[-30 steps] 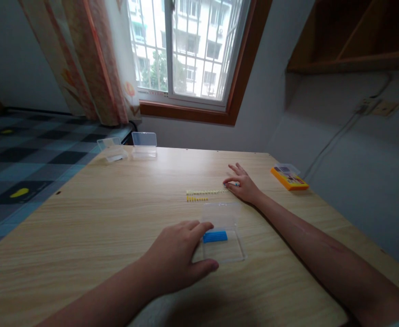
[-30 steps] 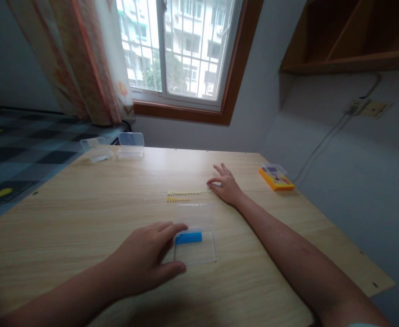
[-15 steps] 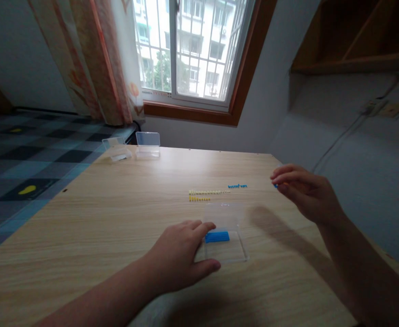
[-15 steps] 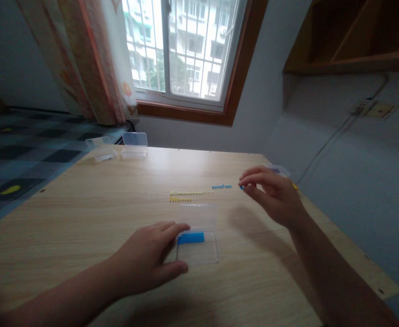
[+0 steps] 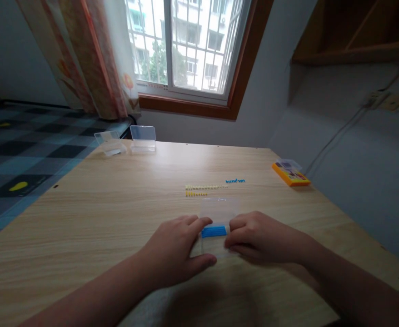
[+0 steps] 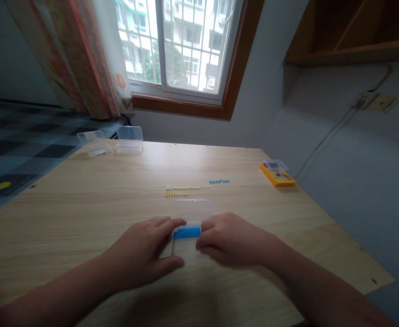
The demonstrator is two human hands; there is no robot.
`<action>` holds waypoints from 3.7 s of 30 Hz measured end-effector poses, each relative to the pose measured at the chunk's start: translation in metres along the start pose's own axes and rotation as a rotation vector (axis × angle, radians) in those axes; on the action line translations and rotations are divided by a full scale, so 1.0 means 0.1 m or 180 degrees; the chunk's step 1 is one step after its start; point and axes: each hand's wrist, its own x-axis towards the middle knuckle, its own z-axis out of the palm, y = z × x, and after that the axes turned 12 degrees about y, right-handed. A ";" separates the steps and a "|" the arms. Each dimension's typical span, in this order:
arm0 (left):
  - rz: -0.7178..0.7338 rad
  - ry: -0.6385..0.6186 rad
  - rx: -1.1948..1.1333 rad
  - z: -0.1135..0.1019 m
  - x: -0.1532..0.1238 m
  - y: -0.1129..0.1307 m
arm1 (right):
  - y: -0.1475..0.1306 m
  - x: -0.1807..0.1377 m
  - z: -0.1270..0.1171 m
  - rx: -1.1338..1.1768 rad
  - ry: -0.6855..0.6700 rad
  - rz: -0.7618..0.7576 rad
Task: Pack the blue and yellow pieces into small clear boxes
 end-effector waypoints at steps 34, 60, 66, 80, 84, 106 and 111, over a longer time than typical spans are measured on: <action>0.0025 0.0000 -0.0015 -0.01 -0.01 0.01 | 0.00 0.00 -0.13 -0.0217 -0.0194 0.0493; 0.0012 -0.0033 -0.0001 -0.01 0.01 0.01 | 0.00 0.02 -0.07 -0.0391 -0.0026 0.0775; 0.0001 -0.0023 0.0004 -0.01 0.00 0.01 | -0.03 0.03 -0.07 -0.0382 -0.0018 0.0840; -0.0011 -0.0052 0.0003 -0.02 0.00 0.02 | 0.23 -0.04 -0.19 0.0526 0.0271 0.0739; -0.0025 -0.0064 -0.0009 -0.03 0.01 0.02 | 0.71 -0.09 -0.20 0.0296 0.1881 0.1001; 0.0021 0.0018 -0.0060 -0.01 0.01 -0.01 | 1.25 0.19 0.32 -0.1213 0.1237 0.1600; 0.0039 0.0029 -0.0080 -0.01 -0.01 -0.02 | 1.26 0.17 0.32 -0.0987 0.1690 0.1517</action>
